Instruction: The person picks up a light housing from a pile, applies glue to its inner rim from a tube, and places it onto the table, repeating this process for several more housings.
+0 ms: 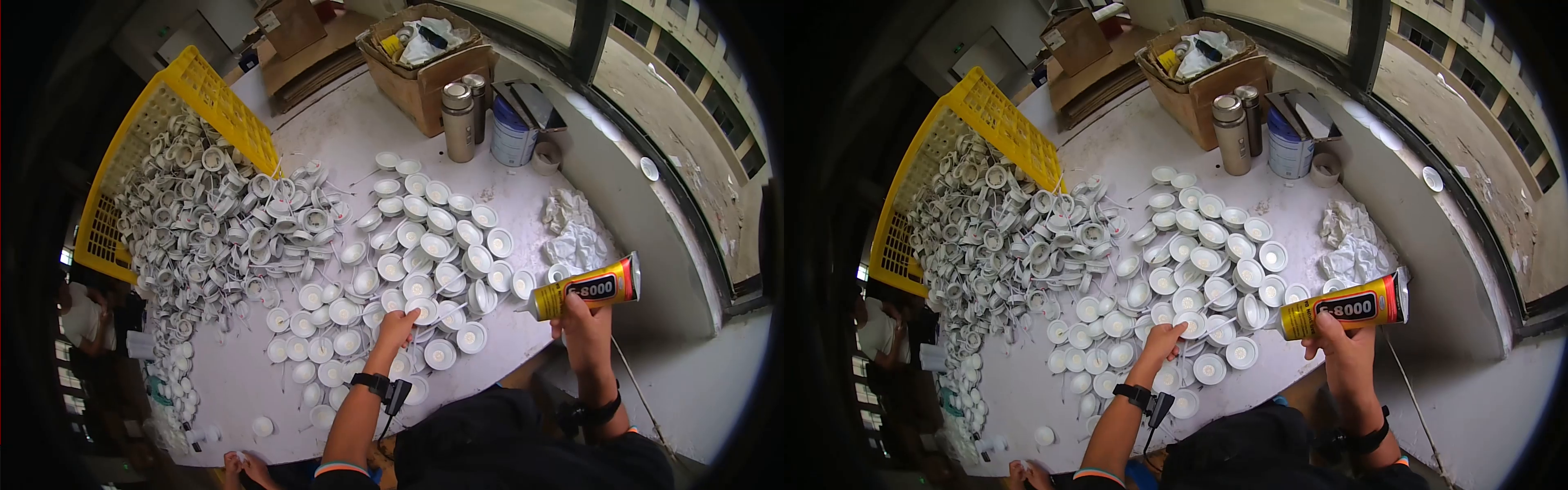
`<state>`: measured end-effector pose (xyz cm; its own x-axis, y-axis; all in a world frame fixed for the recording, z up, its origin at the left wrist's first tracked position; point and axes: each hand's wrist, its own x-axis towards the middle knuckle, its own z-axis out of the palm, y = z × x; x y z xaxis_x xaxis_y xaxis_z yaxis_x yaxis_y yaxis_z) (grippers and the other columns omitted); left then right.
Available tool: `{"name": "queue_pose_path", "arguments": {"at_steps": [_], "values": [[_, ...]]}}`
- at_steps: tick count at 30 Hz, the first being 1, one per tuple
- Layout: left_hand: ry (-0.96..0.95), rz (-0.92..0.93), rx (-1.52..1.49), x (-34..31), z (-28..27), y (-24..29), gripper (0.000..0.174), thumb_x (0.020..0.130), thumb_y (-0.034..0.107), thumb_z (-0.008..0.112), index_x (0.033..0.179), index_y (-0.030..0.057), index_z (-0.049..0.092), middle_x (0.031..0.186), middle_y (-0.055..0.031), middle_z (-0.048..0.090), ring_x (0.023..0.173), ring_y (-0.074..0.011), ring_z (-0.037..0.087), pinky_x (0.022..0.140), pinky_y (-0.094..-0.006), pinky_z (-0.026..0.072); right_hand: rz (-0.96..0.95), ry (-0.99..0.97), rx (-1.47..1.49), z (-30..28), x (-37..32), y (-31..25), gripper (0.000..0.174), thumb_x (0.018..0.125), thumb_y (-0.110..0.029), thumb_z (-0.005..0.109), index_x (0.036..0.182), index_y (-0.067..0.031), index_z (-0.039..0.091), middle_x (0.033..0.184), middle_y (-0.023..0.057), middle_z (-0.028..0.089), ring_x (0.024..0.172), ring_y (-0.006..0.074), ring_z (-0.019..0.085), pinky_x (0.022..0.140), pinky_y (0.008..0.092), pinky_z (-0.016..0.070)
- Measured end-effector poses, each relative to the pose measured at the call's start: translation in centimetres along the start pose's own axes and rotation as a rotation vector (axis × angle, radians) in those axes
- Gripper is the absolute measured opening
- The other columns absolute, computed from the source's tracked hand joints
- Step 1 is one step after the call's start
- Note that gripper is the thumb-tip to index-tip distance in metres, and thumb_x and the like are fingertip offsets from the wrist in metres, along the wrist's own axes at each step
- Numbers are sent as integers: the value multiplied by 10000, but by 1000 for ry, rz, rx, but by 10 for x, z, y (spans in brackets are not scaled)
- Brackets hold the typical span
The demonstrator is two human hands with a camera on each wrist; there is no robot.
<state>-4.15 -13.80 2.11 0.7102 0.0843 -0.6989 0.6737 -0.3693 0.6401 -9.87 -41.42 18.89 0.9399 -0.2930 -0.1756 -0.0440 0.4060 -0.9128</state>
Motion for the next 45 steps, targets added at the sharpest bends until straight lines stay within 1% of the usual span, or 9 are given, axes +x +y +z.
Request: {"name": "queue_pose_path", "arguments": {"at_steps": [10, 13, 18, 22, 27, 32, 35, 39, 45], "values": [[67, 69, -238, -16, -18, 1, 341, 753, 326, 532, 811, -10, 538, 696, -87, 572, 496, -84, 488, 374, -193, 322, 36, -33, -42, 10, 6, 2, 205, 764, -148, 532, 883, 5, 465, 687, 62, 520, 486, 116, 507, 388, 222, 413], [158, 177, -402, -42, -25, 10, 352, 768, 330, 496, 850, -10, 529, 704, -88, 566, 554, -120, 529, 459, -224, 398, 37, -64, -53, 16, 0, 2, 214, 764, -150, 533, 894, 6, 466, 695, 61, 522, 489, 117, 507, 388, 224, 412], [-50, 359, -960, -101, -55, 11, 316, 787, 299, 402, 846, -1, 481, 702, -85, 532, 611, -216, 562, 559, -333, 464, 41, -84, -2, 32, -13, 3, 247, 733, -143, 580, 874, 38, 485, 694, 106, 545, 498, 153, 536, 392, 240, 429], [-170, 286, -1227, -159, -76, 13, 315, 778, 321, 365, 825, 32, 480, 681, -106, 516, 451, -177, 442, 464, -287, 390, 46, -148, 8, 53, -29, 7, 247, 733, -135, 575, 886, 36, 485, 689, 106, 542, 498, 159, 534, 390, 246, 429], [-348, 315, -1126, -202, -92, -6, 632, 831, 543, 188, 1194, 40, 311, 1023, -252, 495, 371, -133, 366, 320, -211, 257, 47, -337, 1, 99, -60, 9, 287, 722, -135, 582, 917, 40, 465, 714, 113, 538, 511, 161, 537, 401, 251, 445], [-408, 366, -1177, -214, -108, -46, 404, 882, 345, 287, 1126, 35, 369, 915, -187, 532, 372, -70, 345, 338, -183, 270, 59, -518, -31, 142, -87, 20, 345, 702, -138, 611, 943, 40, 441, 763, 131, 533, 521, 170, 543, 404, 249, 452], [-256, 453, -1049, -207, -111, -62, 280, 857, 201, 401, 1085, 40, 395, 851, -134, 531, 375, -54, 326, 349, -172, 269, 69, -598, 7, 164, -97, 25, 350, 694, -145, 623, 933, 35, 442, 763, 130, 532, 522, 174, 544, 403, 255, 455], [527, 435, -1191, -186, -109, -108, 183, 820, 121, 469, 983, 38, 468, 736, -23, 478, 527, -60, 395, 466, -191, 341, -21, -564, -46, 172, -104, 23, 352, 697, -162, 612, 936, 30, 440, 767, 130, 534, 515, 170, 539, 384, 249, 444], [644, 423, -534, -148, -119, -172, 171, 782, 100, 524, 939, 38, 501, 762, -14, 508, 600, -76, 452, 540, -201, 389, -14, -414, -103, 169, -95, 29, 348, 712, -186, 594, 942, 22, 438, 716, 96, 505, 492, 158, 521, 371, 234, 423]]}}
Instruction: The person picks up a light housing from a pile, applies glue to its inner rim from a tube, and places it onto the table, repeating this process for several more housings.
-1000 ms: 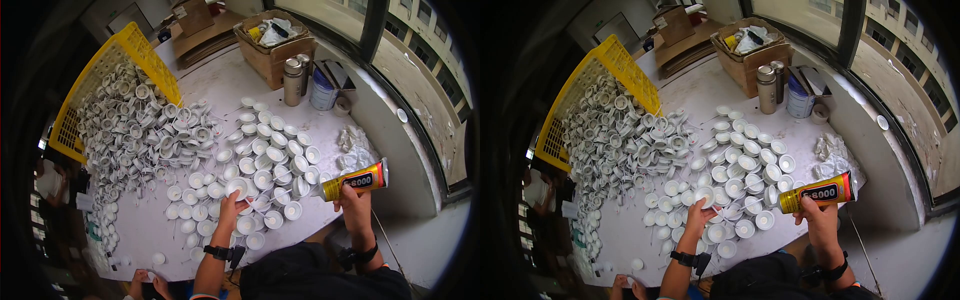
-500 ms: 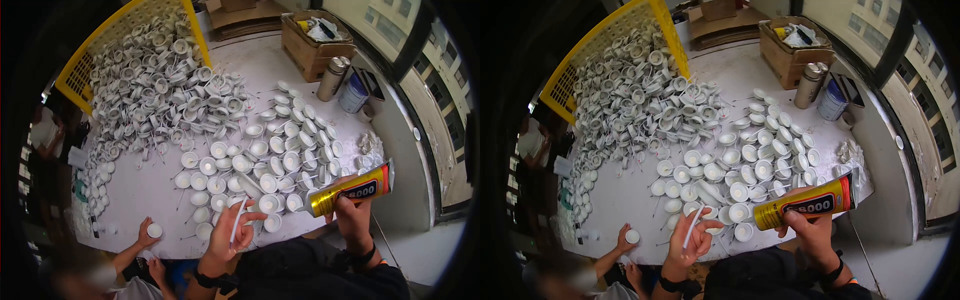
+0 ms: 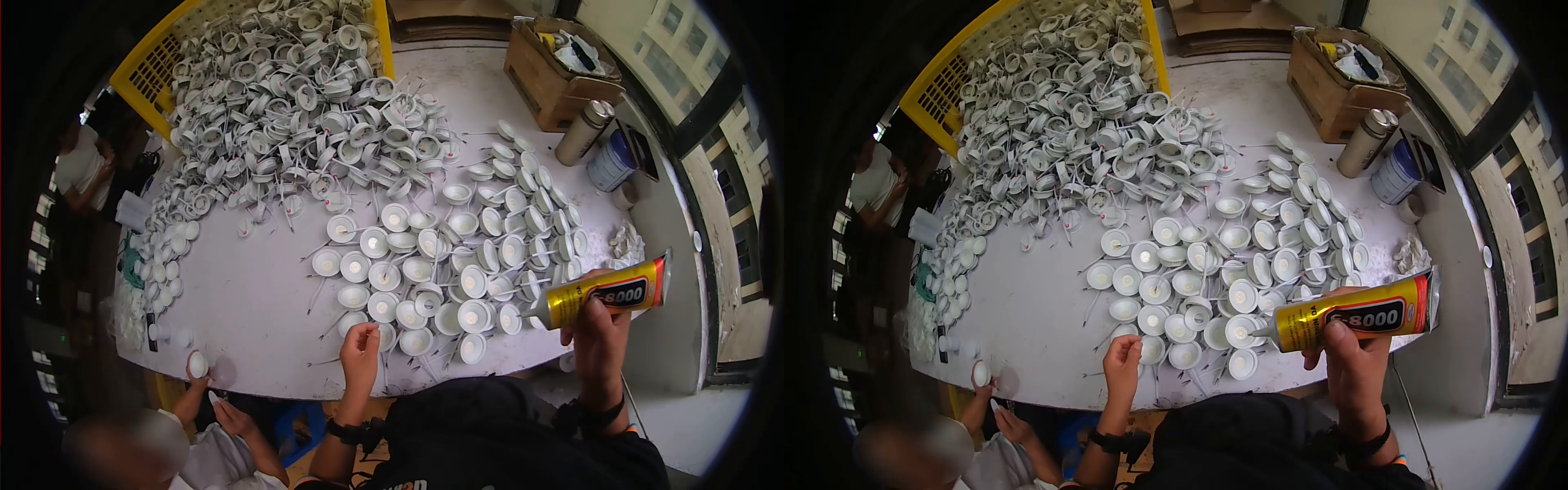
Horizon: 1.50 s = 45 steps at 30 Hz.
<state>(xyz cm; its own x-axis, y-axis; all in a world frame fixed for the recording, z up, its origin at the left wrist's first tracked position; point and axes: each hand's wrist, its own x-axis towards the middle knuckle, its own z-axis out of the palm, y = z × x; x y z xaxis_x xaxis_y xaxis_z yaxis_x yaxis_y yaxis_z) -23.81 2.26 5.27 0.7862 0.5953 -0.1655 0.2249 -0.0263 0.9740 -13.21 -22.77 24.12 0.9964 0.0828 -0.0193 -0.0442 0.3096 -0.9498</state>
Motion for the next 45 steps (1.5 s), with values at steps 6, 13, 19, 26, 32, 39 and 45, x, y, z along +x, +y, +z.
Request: {"name": "queue_pose_path", "arguments": {"at_steps": [6, 13, 19, 26, 32, 39, 45], "values": [[-288, 287, 569, 27, 31, 9, 332, 674, 100, 615, 984, 61, 501, 907, -81, 526, 805, -227, 496, 705, -322, 405, 12, 15, -5, -11, 10, 7, 369, 720, -213, 599, 954, 23, 438, 730, 97, 510, 496, 153, 520, 377, 237, 419], [-505, 538, 837, 61, 74, 14, 486, 601, 113, 664, 1058, 120, 499, 1042, -70, 471, 970, -247, 423, 811, -347, 339, 67, 47, 5, -22, 20, 13, 374, 720, -203, 600, 964, 29, 438, 738, 95, 515, 509, 154, 527, 391, 236, 424], [-672, 705, 981, 84, 88, -1, 437, 560, 101, 682, 974, 155, 553, 912, -38, 472, 893, -209, 433, 736, -320, 333, 119, 38, 22, -31, 29, 22, 357, 721, -181, 595, 964, 34, 446, 748, 103, 521, 513, 153, 533, 391, 236, 426], [-735, 776, 964, 97, 99, -2, 323, 524, 78, 677, 825, 128, 571, 850, -36, 455, 834, -200, 429, 723, -315, 330, 148, 50, 2, -33, 34, 25, 326, 712, -139, 580, 959, 32, 453, 765, 108, 522, 494, 153, 532, 389, 240, 436], [-774, 861, 1017, 108, 99, -7, 253, 521, 66, 664, 742, 119, 553, 804, -27, 460, 815, -198, 434, 719, -316, 330, 158, 83, 5, -35, 34, 26, 350, 712, -149, 587, 974, 35, 447, 782, 109, 526, 502, 154, 539, 389, 241, 438], [-594, 724, 755, 98, 89, 42, 216, 583, 55, 631, 785, 81, 557, 831, -42, 487, 831, -222, 448, 736, -327, 345, 162, 57, 34, -37, 31, 24, 383, 721, -182, 597, 998, 28, 436, 790, 108, 523, 499, 155, 538, 389, 246, 437], [-619, 81, 355, 53, 76, 118, 232, 772, 168, 526, 933, 7, 484, 783, -121, 540, 678, -200, 525, 618, -300, 413, 109, 85, 277, -22, 27, 30, 358, 737, -178, 583, 1007, -1, 427, 774, 88, 508, 548, 149, 531, 415, 247, 439]]}}
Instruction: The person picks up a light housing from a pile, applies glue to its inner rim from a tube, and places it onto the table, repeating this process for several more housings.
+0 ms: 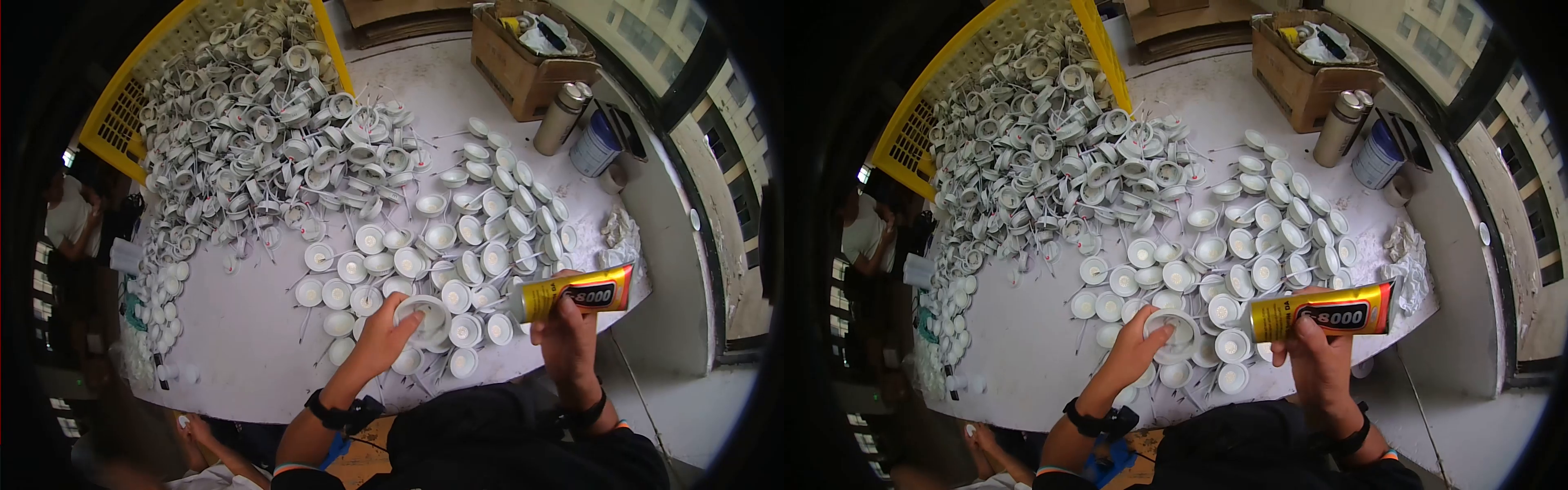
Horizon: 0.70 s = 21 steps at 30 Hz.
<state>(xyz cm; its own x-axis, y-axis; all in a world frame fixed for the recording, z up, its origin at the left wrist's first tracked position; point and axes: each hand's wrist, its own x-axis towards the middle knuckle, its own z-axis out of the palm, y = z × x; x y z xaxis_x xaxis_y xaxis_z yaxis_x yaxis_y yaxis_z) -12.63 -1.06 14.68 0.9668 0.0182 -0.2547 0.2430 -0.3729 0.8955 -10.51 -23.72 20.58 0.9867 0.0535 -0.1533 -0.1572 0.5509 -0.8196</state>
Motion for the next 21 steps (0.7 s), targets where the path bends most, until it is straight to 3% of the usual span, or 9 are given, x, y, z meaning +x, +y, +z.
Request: {"name": "queue_pose_path", "arguments": {"at_steps": [2, 3, 8, 9, 11, 13, 14, 16, 21], "values": [[-149, -54, -353, -14, 2, 12, 233, 784, 142, 486, 956, -13, 458, 800, -84, 537, 651, -131, 523, 601, -246, 419, 0, -4, 108, 5, -1, 7, 358, 757, -148, 563, 1057, -28, 409, 830, 71, 506, 602, 151, 535, 447, 252, 442], [-169, -53, -396, -20, 5, 16, 270, 775, 116, 482, 1012, -8, 442, 797, -48, 527, 618, -80, 502, 539, -212, 414, -15, 5, 136, 10, -3, 12, 386, 760, -137, 561, 1091, -35, 392, 844, 69, 507, 622, 154, 540, 463, 254, 445], [-276, -128, -631, -45, 10, 44, 325, 787, 121, 472, 1089, 13, 422, 811, -27, 521, 555, -42, 463, 396, -165, 348, -11, -43, 162, 18, -9, 35, 481, 762, -78, 559, 1183, -43, 330, 924, 85, 516, 752, 169, 559, 593, 266, 472], [-257, -123, -641, -48, 10, 45, 321, 802, 138, 460, 1095, 13, 419, 841, -35, 522, 605, -51, 480, 453, -171, 374, -15, -42, 163, 19, -11, 40, 481, 762, -78, 559, 1183, -43, 330, 924, 85, 516, 752, 169, 559, 593, 266, 472], [-239, -116, -647, -53, 13, 44, 319, 817, 154, 447, 1101, 13, 417, 872, -43, 522, 655, -61, 496, 509, -177, 400, -12, -38, 114, 22, -16, 49, 524, 740, -45, 579, 1194, -38, 319, 956, 91, 518, 828, 171, 548, 711, 287, 467], [-103, 104, -510, -54, 21, 41, 321, 844, 181, 410, 1113, 7, 410, 950, -72, 515, 813, -94, 501, 684, -213, 410, 5, -50, 78, 27, -22, 52, 541, 730, -36, 588, 1198, -35, 315, 982, 92, 511, 866, 169, 534, 763, 294, 446], [-103, 106, -508, -56, 23, 42, 321, 844, 181, 410, 1113, 7, 410, 950, -72, 515, 813, -94, 501, 684, -213, 410, 26, -60, 40, 29, -25, 52, 558, 721, -27, 596, 1201, -32, 311, 1008, 94, 503, 905, 168, 521, 814, 301, 426], [-46, 135, -434, -61, 23, 47, 317, 846, 165, 407, 1115, -2, 407, 1012, -98, 502, 945, -126, 463, 813, -249, 363, 59, -107, 38, 30, -31, 53, 577, 714, -10, 595, 1208, -35, 299, 1064, 100, 473, 945, 161, 500, 846, 297, 400], [-67, 148, -463, -72, 24, 55, 356, 810, 92, 430, 1147, -4, 371, 1039, -118, 489, 958, -146, 467, 813, -259, 372, -19, -126, -71, 34, -36, 54, 598, 701, 39, 575, 1213, -49, 279, 1122, 104, 434, 956, 169, 492, 829, 285, 414]]}}
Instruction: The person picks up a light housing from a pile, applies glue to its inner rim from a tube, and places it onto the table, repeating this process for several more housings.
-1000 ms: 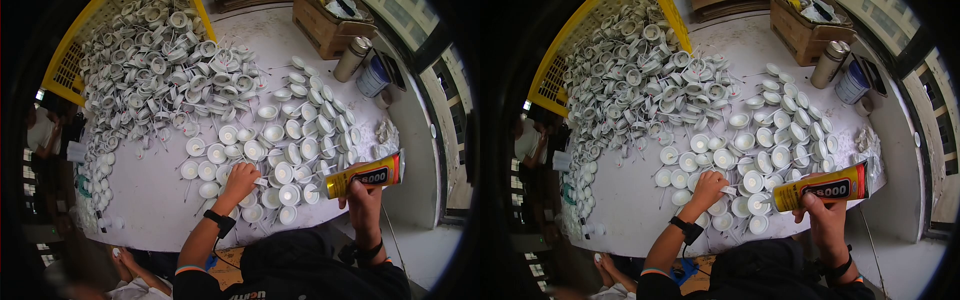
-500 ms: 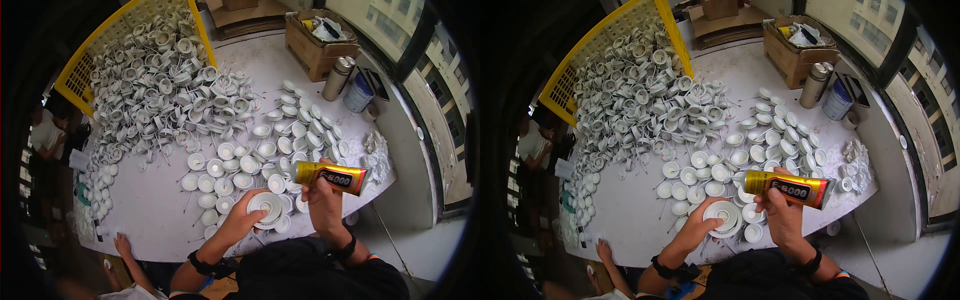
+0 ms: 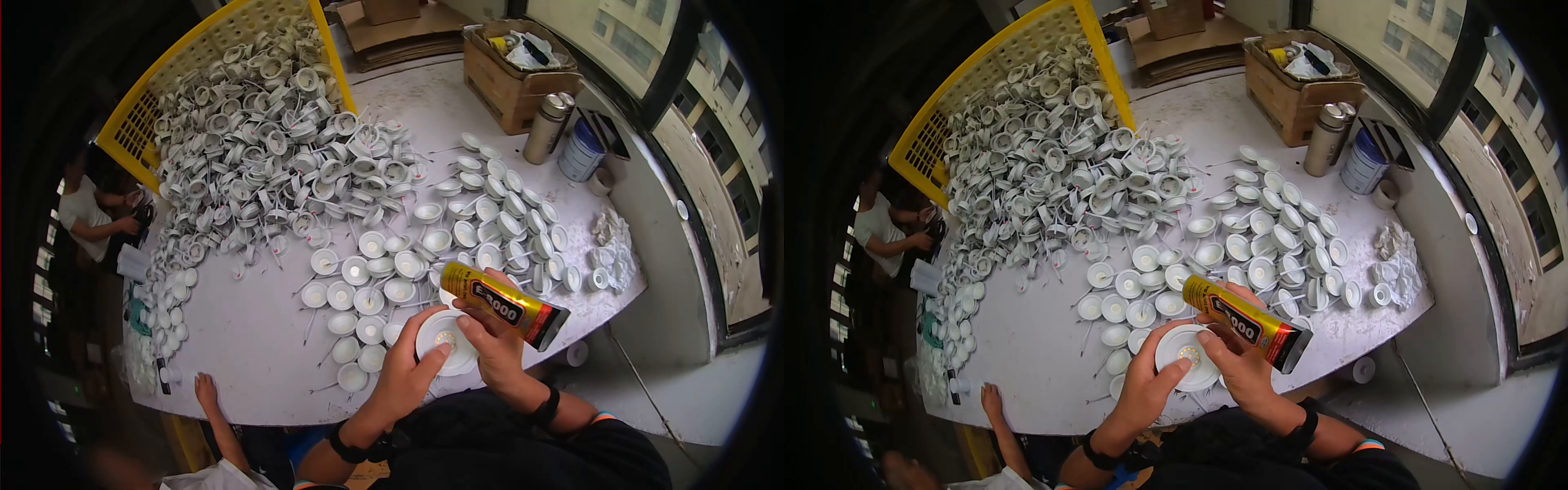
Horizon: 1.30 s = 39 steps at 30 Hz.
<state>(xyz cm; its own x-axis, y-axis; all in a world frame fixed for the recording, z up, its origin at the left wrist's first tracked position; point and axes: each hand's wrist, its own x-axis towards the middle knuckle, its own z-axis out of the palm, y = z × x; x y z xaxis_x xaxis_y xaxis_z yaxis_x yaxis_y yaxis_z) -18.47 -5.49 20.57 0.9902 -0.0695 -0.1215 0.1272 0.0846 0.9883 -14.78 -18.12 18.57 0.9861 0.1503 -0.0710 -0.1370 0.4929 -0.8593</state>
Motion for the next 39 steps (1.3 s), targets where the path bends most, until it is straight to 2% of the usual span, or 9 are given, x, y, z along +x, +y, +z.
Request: {"name": "queue_pose_path", "arguments": {"at_steps": [11, 13, 14, 16, 23, 25, 27, 31, 39], "values": [[-3, 83, 109, -2, 2, -1, 397, 799, 51, 399, 1188, 7, 339, 1039, -130, 490, 928, -150, 487, 785, -262, 394, -224, -39, -102, -3, -4, 6, 559, 707, 58, 558, 1183, -50, 285, 1226, 104, 331, 970, 185, 492, 815, 287, 431], [-85, -192, -302, -3, -3, -5, 362, 862, 189, 366, 1185, 25, 355, 998, -122, 503, 882, -142, 502, 682, -261, 432, -179, 8, -109, -2, 0, 2, 573, 711, 50, 563, 1195, -47, 271, 1202, 103, 357, 957, 179, 499, 806, 289, 440], [-88, -182, -298, -3, -5, -8, 362, 862, 189, 366, 1185, 25, 355, 998, -122, 503, 882, -142, 502, 682, -261, 432, -189, 3, -108, -2, 2, 0, 573, 711, 50, 563, 1195, -47, 271, 1202, 103, 357, 957, 179, 499, 806, 289, 440], [-141, -301, -753, -5, -8, -15, 436, 889, 344, 273, 1195, 42, 342, 969, -125, 511, 795, -166, 531, 566, -265, 437, -89, 14, -125, -3, 4, -4, 579, 717, 41, 564, 1205, -42, 263, 1151, 102, 409, 940, 174, 507, 800, 294, 447], [-300, -270, -1043, -19, -15, -24, 493, 885, 406, 215, 1216, 49, 292, 977, -136, 514, 719, -229, 565, 540, -282, 440, -116, -45, -139, 13, 4, -4, 584, 723, 10, 533, 1226, -64, 247, 1003, 121, 476, 870, 191, 532, 701, 327, 479], [-210, -278, -919, -23, -19, -21, 485, 882, 402, 242, 1228, 64, 271, 1029, -138, 492, 774, -240, 566, 563, -293, 445, -120, -58, -150, 9, 6, -16, 497, 727, 65, 517, 1167, -25, 305, 1086, 124, 464, 818, 203, 561, 686, 313, 493], [-170, -175, -941, -30, -22, -23, 477, 882, 390, 261, 1237, 71, 255, 1074, -133, 464, 838, -246, 549, 603, -305, 453, -197, -75, -51, 7, 3, -30, 461, 701, -38, 594, 1096, -18, 357, 1020, 149, 501, 710, 197, 572, 560, 276, 484], [7, -63, -1025, -42, -21, -24, 478, 876, 359, 311, 1255, 82, 220, 1185, -116, 378, 1022, -246, 463, 744, -344, 453, -169, -207, -165, 12, -9, -62, 394, 692, -97, 632, 988, -1, 389, 920, 194, 535, 641, 203, 576, 531, 254, 498], [-157, -47, -1237, -48, -17, -26, 452, 888, 290, 276, 1267, 51, 209, 1259, -120, 312, 1142, -249, 355, 935, -402, 308, -116, -343, -493, 32, -15, -67, 310, 648, -6, 661, 910, 5, 496, 936, 133, 564, 824, 170, 556, 705, 258, 456]]}}
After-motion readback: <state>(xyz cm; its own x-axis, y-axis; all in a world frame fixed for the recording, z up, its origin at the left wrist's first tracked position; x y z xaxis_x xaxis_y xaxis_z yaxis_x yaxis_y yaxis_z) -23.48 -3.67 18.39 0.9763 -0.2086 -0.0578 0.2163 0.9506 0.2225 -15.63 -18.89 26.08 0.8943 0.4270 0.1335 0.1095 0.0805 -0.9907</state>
